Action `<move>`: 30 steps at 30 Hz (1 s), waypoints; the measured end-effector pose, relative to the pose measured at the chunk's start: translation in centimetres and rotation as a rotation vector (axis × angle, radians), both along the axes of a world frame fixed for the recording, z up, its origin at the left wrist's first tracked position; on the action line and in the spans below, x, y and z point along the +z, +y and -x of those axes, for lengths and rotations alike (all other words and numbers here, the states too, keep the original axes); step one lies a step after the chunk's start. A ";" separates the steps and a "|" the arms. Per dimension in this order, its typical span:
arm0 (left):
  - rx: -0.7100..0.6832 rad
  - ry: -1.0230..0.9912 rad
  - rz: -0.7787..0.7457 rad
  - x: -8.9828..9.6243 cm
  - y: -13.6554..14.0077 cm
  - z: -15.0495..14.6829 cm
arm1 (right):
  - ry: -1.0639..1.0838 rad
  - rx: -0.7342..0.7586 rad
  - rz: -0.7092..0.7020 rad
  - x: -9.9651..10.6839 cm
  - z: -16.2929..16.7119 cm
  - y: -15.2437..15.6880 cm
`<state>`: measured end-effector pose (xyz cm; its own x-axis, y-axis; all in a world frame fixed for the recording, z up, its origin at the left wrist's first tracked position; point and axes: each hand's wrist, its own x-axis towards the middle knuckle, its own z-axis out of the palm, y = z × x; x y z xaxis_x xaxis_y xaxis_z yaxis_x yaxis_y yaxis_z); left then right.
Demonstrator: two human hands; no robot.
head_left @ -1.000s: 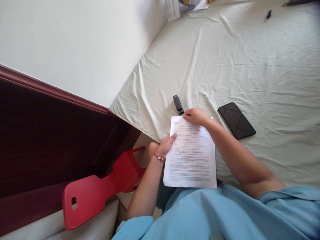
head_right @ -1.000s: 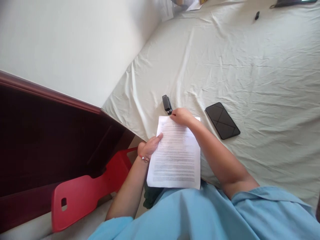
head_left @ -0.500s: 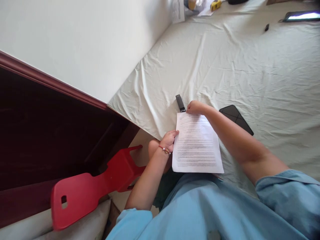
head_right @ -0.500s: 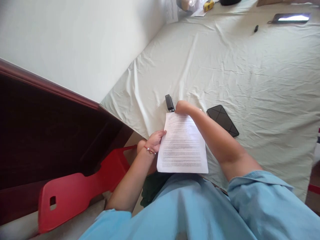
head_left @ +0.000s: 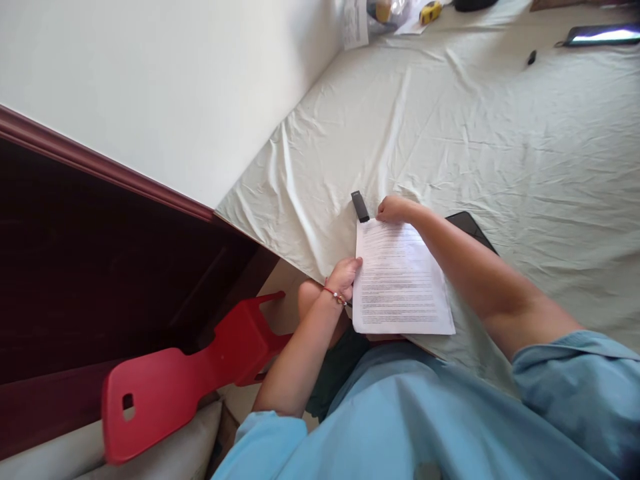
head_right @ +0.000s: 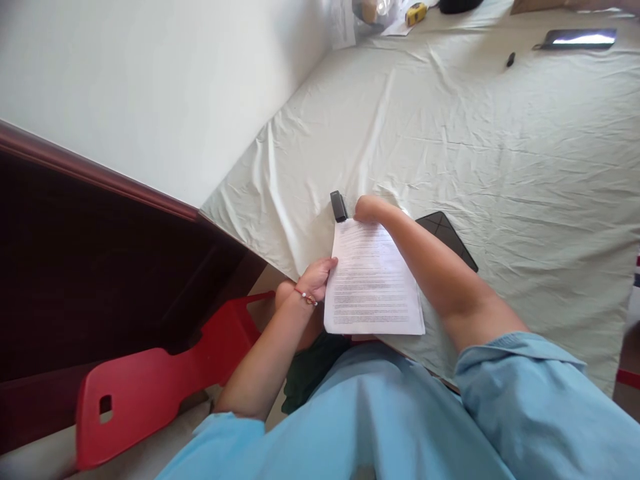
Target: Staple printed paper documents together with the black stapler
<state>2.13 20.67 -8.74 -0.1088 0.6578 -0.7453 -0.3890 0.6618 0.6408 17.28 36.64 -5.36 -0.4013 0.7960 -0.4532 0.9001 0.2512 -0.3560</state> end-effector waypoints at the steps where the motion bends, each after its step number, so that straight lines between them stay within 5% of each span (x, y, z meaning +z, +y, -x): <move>1: -0.015 0.012 -0.012 0.0 0.0 -0.1 | -0.010 0.001 -0.007 -0.1 -0.1 0.2; 6: -0.040 0.056 -0.052 -0.5 -0.2 -0.3 | -0.024 -0.005 -0.085 -0.8 -0.4 -0.4; 10: -0.043 0.036 -0.081 -0.4 -0.4 -0.4 | 0.132 -0.048 -0.430 -1.2 -0.3 -2.7; 13: -0.050 0.012 -0.110 -0.1 -0.6 -0.4 | 0.333 0.083 -0.609 -2.0 -0.1 -4.1; 20: -0.022 0.068 -0.084 -0.3 -0.8 -1.1 | 0.381 0.215 -0.655 -4.5 0.2 -5.0; 30: -0.014 0.047 -0.108 -1.8 -1.1 -1.5 | 0.328 0.198 -0.785 -4.3 1.3 -4.3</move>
